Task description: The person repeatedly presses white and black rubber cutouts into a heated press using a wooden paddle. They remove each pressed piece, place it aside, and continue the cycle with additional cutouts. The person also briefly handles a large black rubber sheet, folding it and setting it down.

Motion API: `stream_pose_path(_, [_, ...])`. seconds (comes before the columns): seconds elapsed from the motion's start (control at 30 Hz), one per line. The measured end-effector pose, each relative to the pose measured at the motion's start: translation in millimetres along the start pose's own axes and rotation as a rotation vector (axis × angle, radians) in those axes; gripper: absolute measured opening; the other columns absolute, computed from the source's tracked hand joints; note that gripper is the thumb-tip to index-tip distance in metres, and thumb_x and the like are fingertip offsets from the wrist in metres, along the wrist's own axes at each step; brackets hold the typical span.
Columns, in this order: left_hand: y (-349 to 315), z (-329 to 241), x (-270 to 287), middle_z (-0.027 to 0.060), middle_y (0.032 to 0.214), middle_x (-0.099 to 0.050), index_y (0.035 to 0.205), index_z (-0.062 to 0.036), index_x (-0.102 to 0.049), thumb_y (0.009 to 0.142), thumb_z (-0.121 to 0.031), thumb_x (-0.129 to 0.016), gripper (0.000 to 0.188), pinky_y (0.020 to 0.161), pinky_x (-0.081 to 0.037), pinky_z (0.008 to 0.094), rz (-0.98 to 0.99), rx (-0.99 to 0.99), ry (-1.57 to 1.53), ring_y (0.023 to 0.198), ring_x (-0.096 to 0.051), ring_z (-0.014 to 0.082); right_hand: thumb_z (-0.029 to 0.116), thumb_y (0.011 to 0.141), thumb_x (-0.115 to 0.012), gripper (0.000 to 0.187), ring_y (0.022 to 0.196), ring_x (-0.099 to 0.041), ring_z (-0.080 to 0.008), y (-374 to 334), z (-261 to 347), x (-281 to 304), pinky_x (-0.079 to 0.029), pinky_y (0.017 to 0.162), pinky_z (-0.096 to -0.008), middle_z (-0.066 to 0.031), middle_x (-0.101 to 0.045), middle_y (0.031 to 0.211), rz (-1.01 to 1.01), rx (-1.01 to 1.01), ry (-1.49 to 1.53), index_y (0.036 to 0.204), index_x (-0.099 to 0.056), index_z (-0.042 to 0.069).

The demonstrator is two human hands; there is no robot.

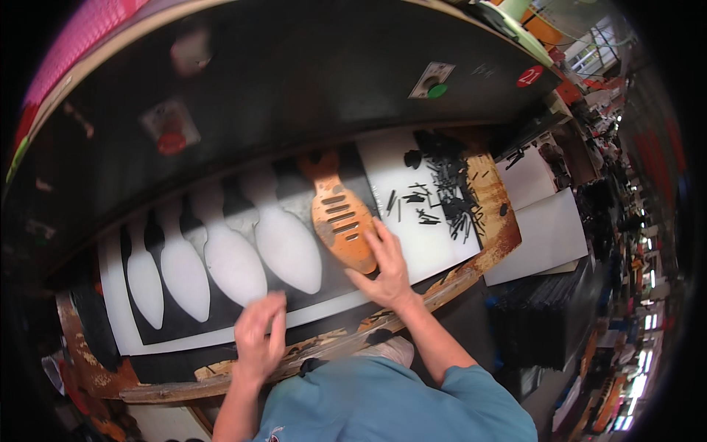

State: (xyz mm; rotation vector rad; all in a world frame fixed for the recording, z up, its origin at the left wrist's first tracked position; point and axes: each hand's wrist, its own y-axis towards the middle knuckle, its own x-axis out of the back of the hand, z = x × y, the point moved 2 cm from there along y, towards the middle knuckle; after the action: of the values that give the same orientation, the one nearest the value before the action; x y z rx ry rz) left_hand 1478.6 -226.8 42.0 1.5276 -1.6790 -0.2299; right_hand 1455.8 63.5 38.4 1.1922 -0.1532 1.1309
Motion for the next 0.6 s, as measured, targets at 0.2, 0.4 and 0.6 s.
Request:
stream_pose_path(0.2, [-84,-21,-29,0.0159,0.091,-0.074,0.094,0.0002,-0.069,0.089,0.004,-0.078,0.011,0.070,-0.059,0.0421,0.128,0.047,0.096,0.078,-0.072,0.0362,0.020,0.078,-0.093,0.078,0.138,-0.057,-0.0397,-7,-13,-10,-0.049,0.114,-0.0468,-0.0262,-0.054,0.152,-0.051,-0.038,0.101,0.145,-0.060,-0.003])
stream_pose_path(0.4, [-103,-6,-37,0.0159,0.081,-0.067,0.084,-0.0022,-0.063,0.089,0.001,-0.080,0.018,0.065,-0.055,0.0453,-0.015,0.029,0.216,0.071,-0.068,0.0377,0.001,0.101,-0.069,0.003,0.081,-0.065,-0.0173,30,-19,61,-0.054,0.077,-0.0298,-0.0071,-0.069,0.094,-0.468,0.030,0.239,0.100,-0.067,-0.001])
stream_pose_path(0.6, [-65,0,-34,0.0174,0.082,-0.068,0.084,-0.0020,-0.063,0.095,-0.006,-0.078,0.019,0.066,-0.055,0.0467,-0.095,0.032,0.308,0.073,-0.068,0.0404,0.005,0.101,-0.064,0.009,0.075,-0.061,-0.0307,97,-32,115,-0.051,0.073,-0.0391,-0.0175,-0.063,0.088,-0.470,0.107,-0.080,0.096,-0.064,-0.002])
